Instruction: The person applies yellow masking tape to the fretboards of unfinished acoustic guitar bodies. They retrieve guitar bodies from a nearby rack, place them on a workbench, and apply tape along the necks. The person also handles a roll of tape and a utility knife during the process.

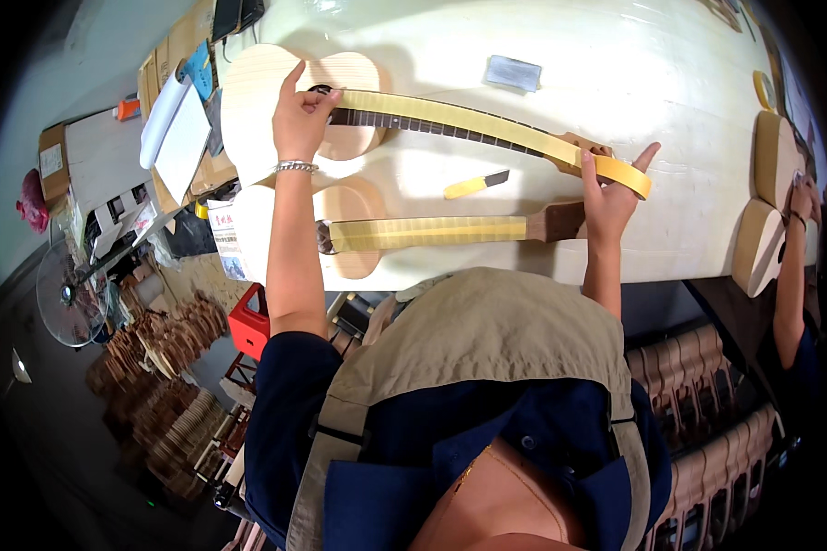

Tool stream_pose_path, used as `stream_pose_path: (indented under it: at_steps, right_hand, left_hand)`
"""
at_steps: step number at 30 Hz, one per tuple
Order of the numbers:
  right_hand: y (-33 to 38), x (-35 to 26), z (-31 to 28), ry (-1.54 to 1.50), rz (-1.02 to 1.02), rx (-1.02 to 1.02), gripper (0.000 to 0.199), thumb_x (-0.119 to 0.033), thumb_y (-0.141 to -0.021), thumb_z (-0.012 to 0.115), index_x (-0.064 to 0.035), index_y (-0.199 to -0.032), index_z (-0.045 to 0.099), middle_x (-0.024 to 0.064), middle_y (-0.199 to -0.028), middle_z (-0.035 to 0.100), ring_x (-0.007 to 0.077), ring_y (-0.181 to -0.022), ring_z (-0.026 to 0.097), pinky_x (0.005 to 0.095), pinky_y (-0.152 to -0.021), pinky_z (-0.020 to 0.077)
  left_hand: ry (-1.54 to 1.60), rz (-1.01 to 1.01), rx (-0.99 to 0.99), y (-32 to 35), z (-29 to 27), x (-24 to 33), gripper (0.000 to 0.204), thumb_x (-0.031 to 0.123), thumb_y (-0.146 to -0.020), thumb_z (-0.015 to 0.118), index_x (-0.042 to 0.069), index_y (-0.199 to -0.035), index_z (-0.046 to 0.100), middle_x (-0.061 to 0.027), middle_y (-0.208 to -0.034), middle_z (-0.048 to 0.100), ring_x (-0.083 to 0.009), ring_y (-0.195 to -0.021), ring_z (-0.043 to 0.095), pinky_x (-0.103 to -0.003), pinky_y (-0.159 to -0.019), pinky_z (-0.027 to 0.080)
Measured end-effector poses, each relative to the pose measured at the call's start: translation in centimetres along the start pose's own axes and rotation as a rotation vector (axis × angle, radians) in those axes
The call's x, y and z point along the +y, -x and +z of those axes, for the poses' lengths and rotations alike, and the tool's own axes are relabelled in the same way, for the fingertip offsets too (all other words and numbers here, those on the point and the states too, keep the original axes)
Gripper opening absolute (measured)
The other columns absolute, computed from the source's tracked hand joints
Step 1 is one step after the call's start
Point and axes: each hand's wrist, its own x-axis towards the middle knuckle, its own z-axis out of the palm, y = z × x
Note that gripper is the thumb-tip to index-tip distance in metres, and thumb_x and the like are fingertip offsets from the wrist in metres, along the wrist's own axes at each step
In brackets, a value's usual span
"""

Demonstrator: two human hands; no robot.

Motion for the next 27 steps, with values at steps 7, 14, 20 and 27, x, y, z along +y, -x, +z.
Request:
stream_pose_path:
  at_steps: [7,14,20,27]
  right_hand:
    - [0.0,0.2,0.5,0.153,-0.036,0.032,0.095,-0.017,-0.078,0.071,0.0068,-0.141,0.004,0.0112,-0.087,0.064,0.0140,-0.077,0.061,0.0243,-0.071,0.0494]
    - [-0.1,0.1,1.0,0.338,-0.038,0.072,0.087,-0.031,-0.075,0.070,0.0100,-0.136,0.024,0.0041,-0.068,0.058,0.0216,-0.070,0.058,0.0438,-0.097,0.0382]
    - [0.2,2.2,2.2,0.287,-0.123,0.056,0.085,-0.029,-0.082,0.063,0.0081,-0.140,0.013,0.0047,-0.081,0.057,0.0215,-0.086,0.054,0.0518,-0.108,0.0139]
    - [0.4,2.9,2.3,0.141,-0.115,0.056,0.077,-0.029,-0.084,0.060,0.0078,-0.138,0.020,0.0039,-0.086,0.055,0.0214,-0.089,0.051,0.0530,-0.108,0.0094]
  left_hand:
    - [-0.610,0.437,0.072,3.0,1.4,0.4,0.071,0.028,-0.077,0.069,0.011,-0.137,0.036,-0.0064,-0.135,0.045,-0.0251,-0.125,0.040,-0.056,-0.104,0.020]
    - [-0.609,0.472,-0.113,8.9,7.1,4.5,0.074,0.041,-0.083,0.057,0.016,-0.144,0.023,-0.0022,-0.150,0.021,-0.0274,-0.140,0.009,-0.072,-0.096,-0.007]
    - [-0.146,0.967,-0.509,12.7,13.4,9.8,0.057,0.034,-0.074,0.068,0.013,-0.124,0.049,-0.0058,-0.126,0.050,-0.0246,-0.118,0.044,-0.048,-0.091,0.038]
    - [-0.401,0.631,-0.566,10.8,11.2,6.8,0.029,0.026,-0.068,0.074,0.007,-0.078,0.054,-0.0074,-0.081,0.058,-0.0239,-0.077,0.058,-0.036,-0.059,0.048]
